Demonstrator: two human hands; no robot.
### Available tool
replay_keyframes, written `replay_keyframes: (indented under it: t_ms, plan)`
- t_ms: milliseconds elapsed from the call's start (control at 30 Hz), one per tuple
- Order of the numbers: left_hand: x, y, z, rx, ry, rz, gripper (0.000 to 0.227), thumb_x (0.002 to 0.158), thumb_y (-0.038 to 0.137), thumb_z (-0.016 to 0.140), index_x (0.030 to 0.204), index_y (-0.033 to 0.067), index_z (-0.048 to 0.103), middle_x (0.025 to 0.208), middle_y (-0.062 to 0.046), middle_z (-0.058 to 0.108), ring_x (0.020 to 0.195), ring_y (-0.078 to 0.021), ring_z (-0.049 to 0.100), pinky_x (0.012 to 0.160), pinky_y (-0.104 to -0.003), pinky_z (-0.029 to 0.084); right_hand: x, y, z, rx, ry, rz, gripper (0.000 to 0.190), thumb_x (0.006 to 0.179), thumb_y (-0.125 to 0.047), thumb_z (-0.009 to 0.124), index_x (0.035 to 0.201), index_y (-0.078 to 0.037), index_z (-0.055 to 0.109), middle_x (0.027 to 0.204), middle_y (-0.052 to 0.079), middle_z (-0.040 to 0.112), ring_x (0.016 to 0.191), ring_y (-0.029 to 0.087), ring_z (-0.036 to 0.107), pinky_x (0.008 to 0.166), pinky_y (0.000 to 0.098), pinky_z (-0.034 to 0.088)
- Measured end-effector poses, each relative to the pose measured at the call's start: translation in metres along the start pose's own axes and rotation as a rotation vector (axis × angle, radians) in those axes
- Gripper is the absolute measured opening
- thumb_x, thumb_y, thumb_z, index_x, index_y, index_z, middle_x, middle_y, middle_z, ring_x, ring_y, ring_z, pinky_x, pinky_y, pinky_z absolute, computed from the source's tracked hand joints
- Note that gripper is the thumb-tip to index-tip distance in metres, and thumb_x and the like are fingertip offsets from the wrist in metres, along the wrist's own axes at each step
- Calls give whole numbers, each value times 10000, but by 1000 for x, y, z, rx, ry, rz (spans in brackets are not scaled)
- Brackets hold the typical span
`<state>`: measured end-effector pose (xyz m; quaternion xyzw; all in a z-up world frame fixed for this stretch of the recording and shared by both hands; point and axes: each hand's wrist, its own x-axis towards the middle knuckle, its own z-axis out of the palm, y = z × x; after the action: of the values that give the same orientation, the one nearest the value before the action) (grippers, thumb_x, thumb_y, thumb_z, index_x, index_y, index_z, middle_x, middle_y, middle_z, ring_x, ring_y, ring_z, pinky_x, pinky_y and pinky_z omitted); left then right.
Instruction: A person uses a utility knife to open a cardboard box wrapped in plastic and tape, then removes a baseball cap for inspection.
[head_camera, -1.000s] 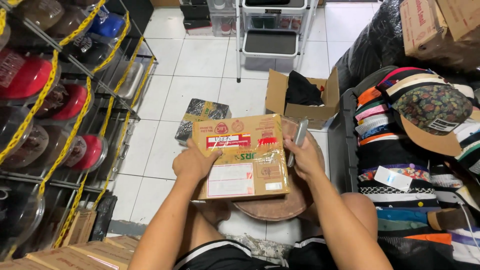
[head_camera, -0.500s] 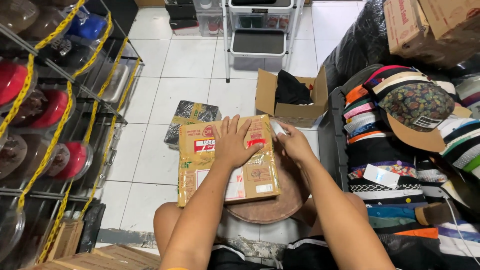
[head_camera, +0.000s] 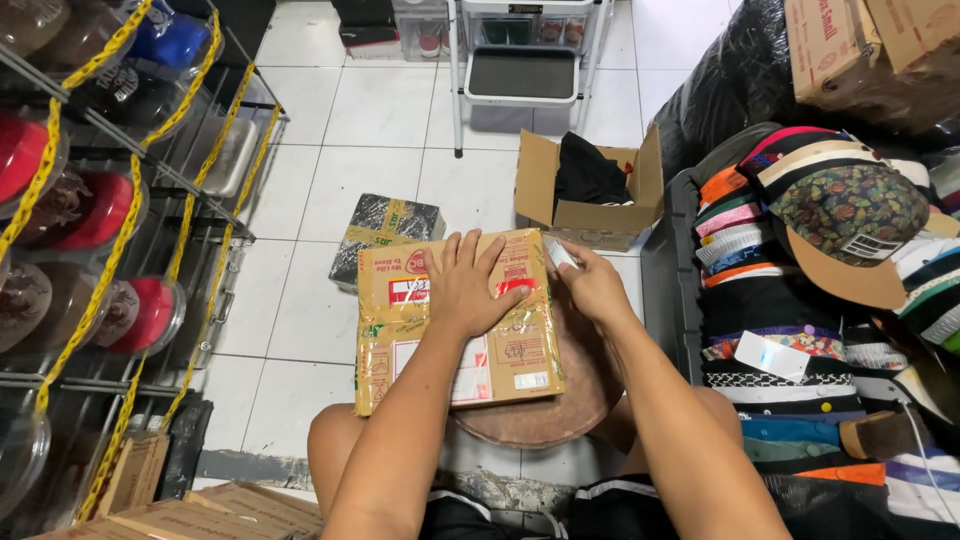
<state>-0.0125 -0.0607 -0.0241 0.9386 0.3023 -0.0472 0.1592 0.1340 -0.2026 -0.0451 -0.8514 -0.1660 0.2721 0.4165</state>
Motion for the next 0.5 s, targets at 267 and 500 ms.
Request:
replay_keyframes:
  t_ms: [267, 500]
  plan:
    - [0, -1, 0, 4, 2, 3, 882, 817, 841, 431, 1572, 392, 356, 1660, 12, 275, 1550, -263, 147, 1223, -647, 47, -18, -30, -10, -198, -82, 53, 460, 982, -345, 571, 1436, -406, 599, 1365, 74, 673, 1341, 313, 563, 1091, 464, 450]
    - [-1, 0, -1, -1, -5, 7, 886, 821, 846, 421, 1576, 388, 344, 1658, 6, 273, 1550, -266, 138, 1219, -651, 48, -4, -12, -8, -152, -56, -9, 469, 980, -267, 585, 1448, -248, 607, 1340, 207, 664, 1327, 409, 554, 1101, 512, 450]
